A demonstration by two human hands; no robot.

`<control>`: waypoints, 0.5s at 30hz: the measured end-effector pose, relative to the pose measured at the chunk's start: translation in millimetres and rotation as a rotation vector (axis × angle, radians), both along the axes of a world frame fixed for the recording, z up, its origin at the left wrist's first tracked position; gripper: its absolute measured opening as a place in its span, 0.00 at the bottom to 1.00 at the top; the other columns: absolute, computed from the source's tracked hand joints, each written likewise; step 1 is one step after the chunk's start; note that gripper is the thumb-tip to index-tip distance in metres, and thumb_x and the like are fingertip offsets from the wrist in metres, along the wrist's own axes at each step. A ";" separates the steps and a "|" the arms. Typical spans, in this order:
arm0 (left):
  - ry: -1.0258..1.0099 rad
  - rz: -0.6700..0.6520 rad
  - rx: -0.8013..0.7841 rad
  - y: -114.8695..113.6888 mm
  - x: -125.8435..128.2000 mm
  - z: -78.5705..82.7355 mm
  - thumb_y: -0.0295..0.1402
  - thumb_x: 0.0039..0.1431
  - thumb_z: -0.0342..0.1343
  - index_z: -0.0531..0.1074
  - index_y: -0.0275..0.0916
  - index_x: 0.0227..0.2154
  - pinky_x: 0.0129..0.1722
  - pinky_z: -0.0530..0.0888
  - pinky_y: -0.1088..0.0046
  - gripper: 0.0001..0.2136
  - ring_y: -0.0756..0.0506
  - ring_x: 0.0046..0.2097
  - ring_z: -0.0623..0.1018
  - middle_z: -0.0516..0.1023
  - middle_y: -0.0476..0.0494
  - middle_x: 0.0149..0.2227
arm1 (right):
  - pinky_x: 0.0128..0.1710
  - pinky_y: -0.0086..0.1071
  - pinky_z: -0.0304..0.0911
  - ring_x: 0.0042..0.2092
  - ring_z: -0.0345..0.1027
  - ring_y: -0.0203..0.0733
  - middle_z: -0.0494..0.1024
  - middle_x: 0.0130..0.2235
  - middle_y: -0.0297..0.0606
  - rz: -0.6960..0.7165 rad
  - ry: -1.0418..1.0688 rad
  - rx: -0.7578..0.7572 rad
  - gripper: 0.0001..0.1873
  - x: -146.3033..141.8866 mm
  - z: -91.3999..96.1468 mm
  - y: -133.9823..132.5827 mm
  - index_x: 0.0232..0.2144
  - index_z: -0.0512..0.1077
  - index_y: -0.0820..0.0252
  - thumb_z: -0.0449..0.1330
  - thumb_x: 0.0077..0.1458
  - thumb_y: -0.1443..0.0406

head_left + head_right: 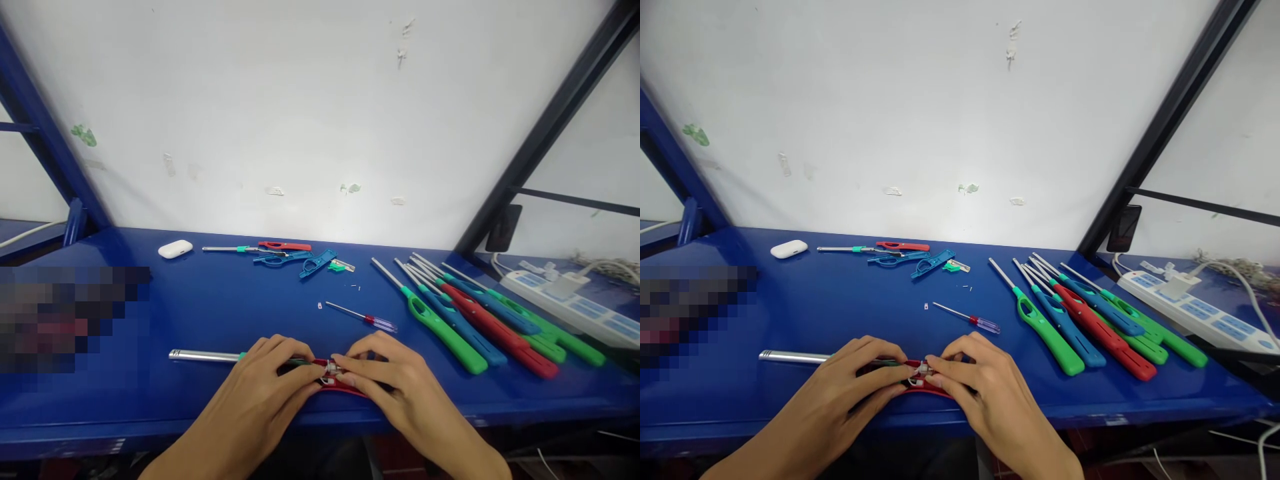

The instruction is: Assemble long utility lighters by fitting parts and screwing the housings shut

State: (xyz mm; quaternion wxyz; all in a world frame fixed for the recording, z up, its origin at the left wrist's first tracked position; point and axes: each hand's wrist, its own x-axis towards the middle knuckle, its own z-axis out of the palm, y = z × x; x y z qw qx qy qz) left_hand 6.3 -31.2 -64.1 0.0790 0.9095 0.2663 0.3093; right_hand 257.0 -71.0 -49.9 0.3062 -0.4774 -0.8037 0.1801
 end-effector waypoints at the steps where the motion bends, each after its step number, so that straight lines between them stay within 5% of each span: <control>1: 0.005 -0.006 0.006 0.6 -0.1 0.5 0.29 0.76 0.51 0.76 0.48 0.50 0.49 0.75 0.63 0.10 0.46 0.46 0.78 0.79 0.49 0.47 | 0.48 0.34 0.69 0.47 0.75 0.40 0.81 0.47 0.33 0.000 -0.001 0.002 0.14 0.0 -0.3 0.2 0.53 0.82 0.43 0.58 0.73 0.58; 15: 0.029 0.008 -0.043 1.0 -1.4 -3.4 0.31 0.77 0.49 0.73 0.50 0.51 0.50 0.74 0.63 0.10 0.45 0.47 0.77 0.77 0.49 0.49 | 0.54 0.34 0.69 0.49 0.77 0.40 0.82 0.49 0.32 -0.042 0.020 0.083 0.15 4.2 0.4 1.1 0.56 0.79 0.42 0.57 0.74 0.58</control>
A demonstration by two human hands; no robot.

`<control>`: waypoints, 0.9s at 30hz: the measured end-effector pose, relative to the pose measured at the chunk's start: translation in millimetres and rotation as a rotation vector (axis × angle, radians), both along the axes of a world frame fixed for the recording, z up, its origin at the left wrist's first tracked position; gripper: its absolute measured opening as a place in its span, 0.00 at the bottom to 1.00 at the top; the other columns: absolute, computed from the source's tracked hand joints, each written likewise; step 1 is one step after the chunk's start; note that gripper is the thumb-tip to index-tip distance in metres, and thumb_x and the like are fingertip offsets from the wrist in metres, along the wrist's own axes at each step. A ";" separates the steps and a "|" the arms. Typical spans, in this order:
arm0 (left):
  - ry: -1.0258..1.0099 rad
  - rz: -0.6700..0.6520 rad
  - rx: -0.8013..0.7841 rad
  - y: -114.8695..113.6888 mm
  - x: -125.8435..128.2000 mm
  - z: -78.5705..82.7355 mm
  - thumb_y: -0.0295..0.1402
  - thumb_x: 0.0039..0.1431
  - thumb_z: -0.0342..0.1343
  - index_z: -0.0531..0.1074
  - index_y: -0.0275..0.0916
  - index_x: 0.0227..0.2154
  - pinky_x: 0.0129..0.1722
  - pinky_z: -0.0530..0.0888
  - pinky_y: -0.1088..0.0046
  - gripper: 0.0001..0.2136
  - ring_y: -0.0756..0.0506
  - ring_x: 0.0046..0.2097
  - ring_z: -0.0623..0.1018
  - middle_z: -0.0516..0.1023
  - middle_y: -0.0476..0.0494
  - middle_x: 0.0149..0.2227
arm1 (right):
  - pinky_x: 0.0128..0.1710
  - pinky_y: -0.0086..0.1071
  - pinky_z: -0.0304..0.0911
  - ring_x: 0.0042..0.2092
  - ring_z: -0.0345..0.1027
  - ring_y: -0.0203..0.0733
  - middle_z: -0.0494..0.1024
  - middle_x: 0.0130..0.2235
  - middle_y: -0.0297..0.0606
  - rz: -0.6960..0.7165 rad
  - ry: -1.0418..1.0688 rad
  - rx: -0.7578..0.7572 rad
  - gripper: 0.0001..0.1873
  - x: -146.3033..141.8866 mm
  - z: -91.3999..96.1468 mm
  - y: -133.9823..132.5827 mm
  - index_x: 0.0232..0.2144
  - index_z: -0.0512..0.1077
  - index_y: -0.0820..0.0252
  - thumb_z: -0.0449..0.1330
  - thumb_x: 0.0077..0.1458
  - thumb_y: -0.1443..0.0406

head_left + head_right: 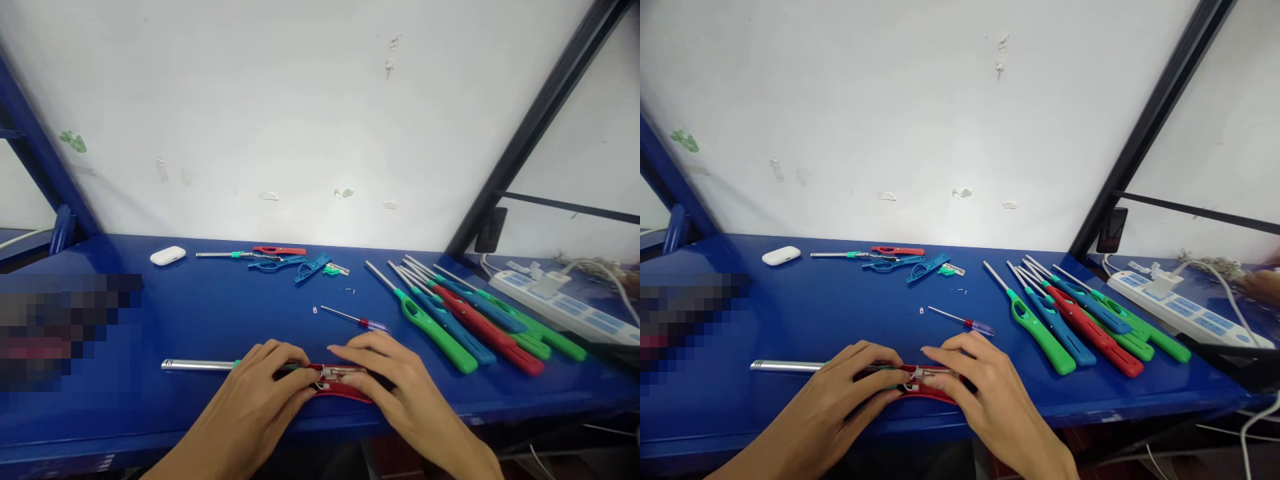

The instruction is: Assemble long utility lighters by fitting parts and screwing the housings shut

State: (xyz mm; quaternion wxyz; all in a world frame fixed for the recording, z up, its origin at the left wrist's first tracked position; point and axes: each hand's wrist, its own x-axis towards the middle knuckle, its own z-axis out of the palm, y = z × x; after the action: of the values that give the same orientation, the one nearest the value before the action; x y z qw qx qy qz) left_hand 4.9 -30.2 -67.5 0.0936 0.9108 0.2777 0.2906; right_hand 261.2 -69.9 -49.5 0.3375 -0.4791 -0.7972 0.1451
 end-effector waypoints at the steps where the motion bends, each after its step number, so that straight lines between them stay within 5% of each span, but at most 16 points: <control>1: 0.002 0.004 -0.002 0.0 0.0 -1.4 0.31 0.77 0.48 0.73 0.51 0.52 0.50 0.74 0.62 0.10 0.45 0.48 0.77 0.77 0.50 0.50 | 0.55 0.35 0.69 0.50 0.77 0.41 0.82 0.49 0.33 -0.034 0.021 0.037 0.15 2.5 1.0 1.4 0.56 0.79 0.42 0.56 0.75 0.59; 7: -0.005 0.012 0.040 3.7 0.2 -9.7 0.32 0.78 0.47 0.74 0.51 0.54 0.49 0.75 0.62 0.12 0.44 0.47 0.77 0.77 0.48 0.50 | 0.58 0.45 0.69 0.55 0.75 0.48 0.82 0.53 0.41 -0.261 -0.177 0.167 0.14 26.0 22.7 45.1 0.54 0.78 0.52 0.55 0.74 0.61; 11: 0.003 0.047 0.094 6.2 -0.3 -11.1 0.32 0.77 0.49 0.73 0.50 0.56 0.48 0.76 0.65 0.13 0.44 0.47 0.78 0.79 0.47 0.50 | 0.59 0.53 0.69 0.56 0.75 0.51 0.81 0.53 0.45 -0.234 -0.344 0.119 0.14 36.6 41.2 108.1 0.56 0.75 0.59 0.56 0.74 0.63; 16: -0.046 0.054 0.208 3.9 -1.0 -0.7 0.34 0.76 0.51 0.73 0.47 0.56 0.48 0.80 0.68 0.12 0.44 0.48 0.80 0.80 0.46 0.49 | 0.53 0.49 0.74 0.54 0.76 0.49 0.76 0.59 0.45 -0.120 -0.497 0.047 0.18 29.9 48.9 176.3 0.57 0.74 0.57 0.63 0.69 0.58; 27: -0.206 0.121 0.163 0.1 -6.0 1.7 0.26 0.71 0.53 0.72 0.46 0.53 0.51 0.78 0.71 0.12 0.46 0.50 0.79 0.80 0.46 0.47 | 0.53 0.49 0.74 0.54 0.76 0.49 0.76 0.59 0.45 0.029 -0.586 0.069 0.19 -27.8 52.9 221.0 0.58 0.73 0.57 0.63 0.69 0.58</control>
State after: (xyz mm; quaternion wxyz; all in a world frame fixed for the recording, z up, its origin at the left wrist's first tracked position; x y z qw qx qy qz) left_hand -1.1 -30.1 -65.8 0.0298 0.8623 0.2967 0.4094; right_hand 233.5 151.1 3.4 0.1070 -0.4773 -0.8719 -0.0218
